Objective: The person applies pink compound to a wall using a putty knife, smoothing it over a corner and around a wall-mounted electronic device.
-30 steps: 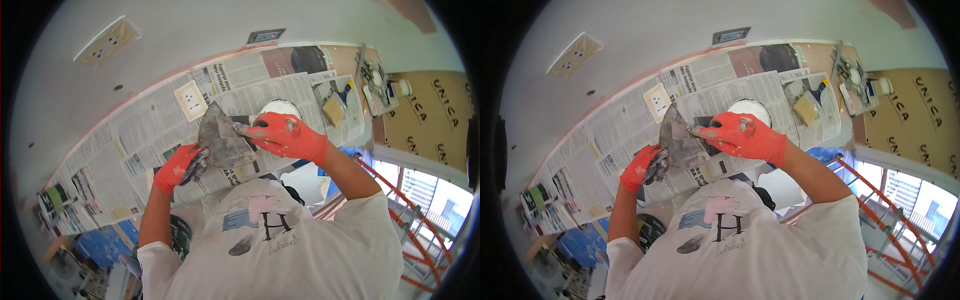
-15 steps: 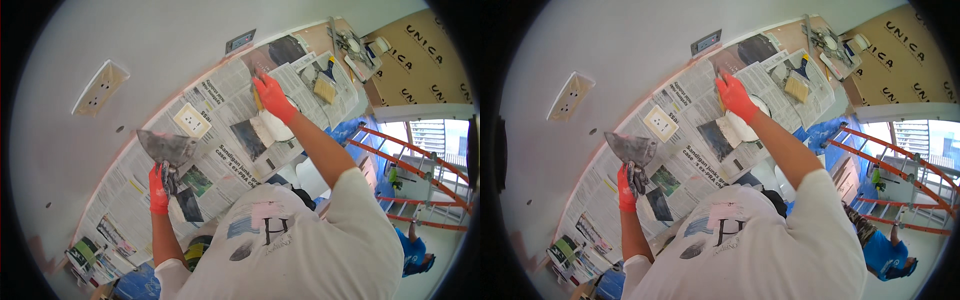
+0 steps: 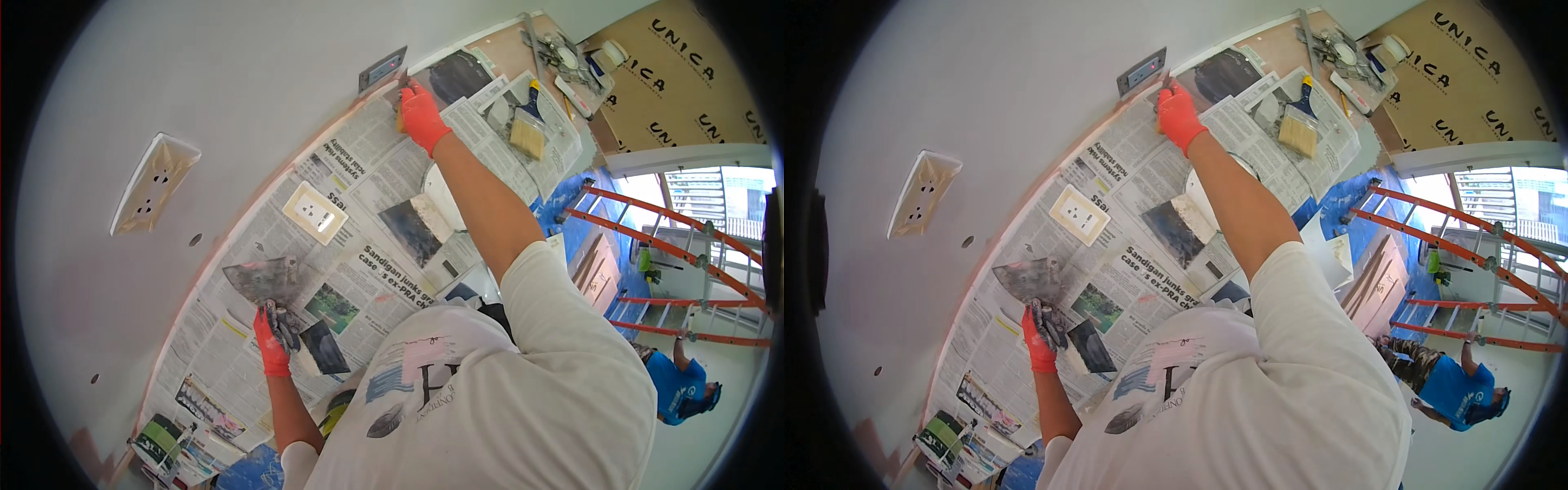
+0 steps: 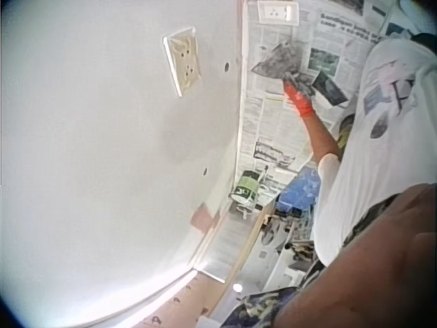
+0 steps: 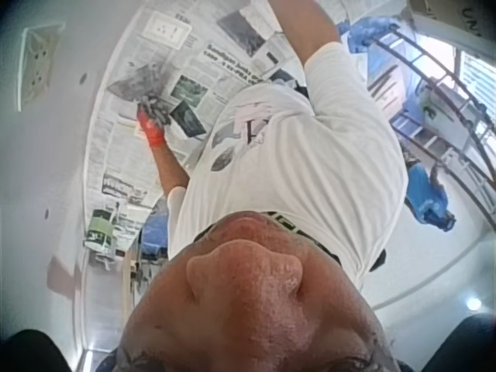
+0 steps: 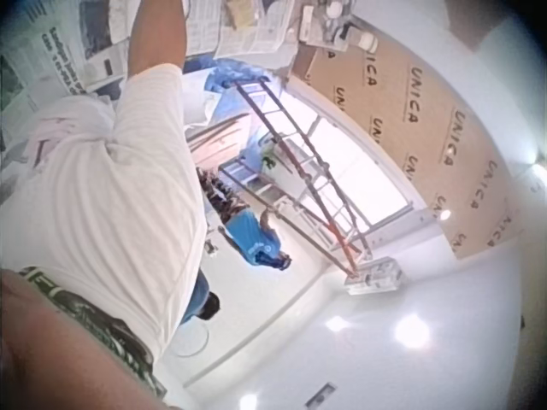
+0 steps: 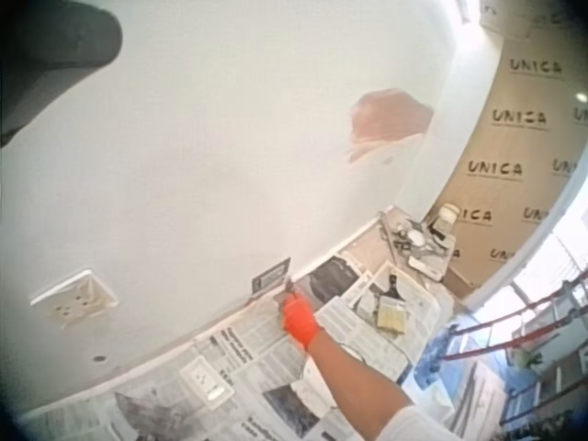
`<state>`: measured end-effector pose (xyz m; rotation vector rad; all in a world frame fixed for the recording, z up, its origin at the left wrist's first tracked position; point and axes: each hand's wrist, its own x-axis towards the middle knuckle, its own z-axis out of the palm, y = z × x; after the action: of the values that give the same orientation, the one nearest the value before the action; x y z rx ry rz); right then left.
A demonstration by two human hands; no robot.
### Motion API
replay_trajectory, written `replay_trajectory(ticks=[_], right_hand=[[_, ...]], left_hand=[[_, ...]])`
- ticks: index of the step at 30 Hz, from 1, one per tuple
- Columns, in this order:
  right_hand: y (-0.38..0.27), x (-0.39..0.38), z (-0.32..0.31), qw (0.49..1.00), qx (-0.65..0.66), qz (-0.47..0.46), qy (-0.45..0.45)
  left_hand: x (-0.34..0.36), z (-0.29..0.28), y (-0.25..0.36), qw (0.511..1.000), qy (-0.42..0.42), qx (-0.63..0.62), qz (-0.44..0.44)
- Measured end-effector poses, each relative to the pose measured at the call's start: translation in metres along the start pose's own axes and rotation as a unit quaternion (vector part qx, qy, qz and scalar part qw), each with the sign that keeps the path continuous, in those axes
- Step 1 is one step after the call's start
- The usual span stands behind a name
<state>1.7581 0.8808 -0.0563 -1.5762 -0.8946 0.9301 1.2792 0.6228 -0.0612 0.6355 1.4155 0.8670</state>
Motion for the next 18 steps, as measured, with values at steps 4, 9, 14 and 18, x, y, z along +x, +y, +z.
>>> replay_trajectory(ticks=[4, 9, 14, 18], right_hand=[[0.008, 0.019, -0.039, 0.998, 0.047, 0.028, -0.041], [-0.018, 0.034, -0.083, 0.946, 0.171, 0.144, -0.234], [-0.028, 0.055, -0.092, 0.932, 0.190, 0.186, -0.247], [-0.031, 0.065, -0.093, 0.932, 0.157, 0.167, -0.280]], left_hand=[[-0.003, 0.021, 0.010, 0.998, 0.034, 0.045, 0.041], [-0.001, 0.009, -0.019, 0.879, 0.085, 0.324, 0.340], [0.000, -0.001, -0.012, 0.962, 0.003, 0.229, 0.151], [-0.004, 0.014, -0.002, 0.841, 0.034, 0.395, 0.368]])
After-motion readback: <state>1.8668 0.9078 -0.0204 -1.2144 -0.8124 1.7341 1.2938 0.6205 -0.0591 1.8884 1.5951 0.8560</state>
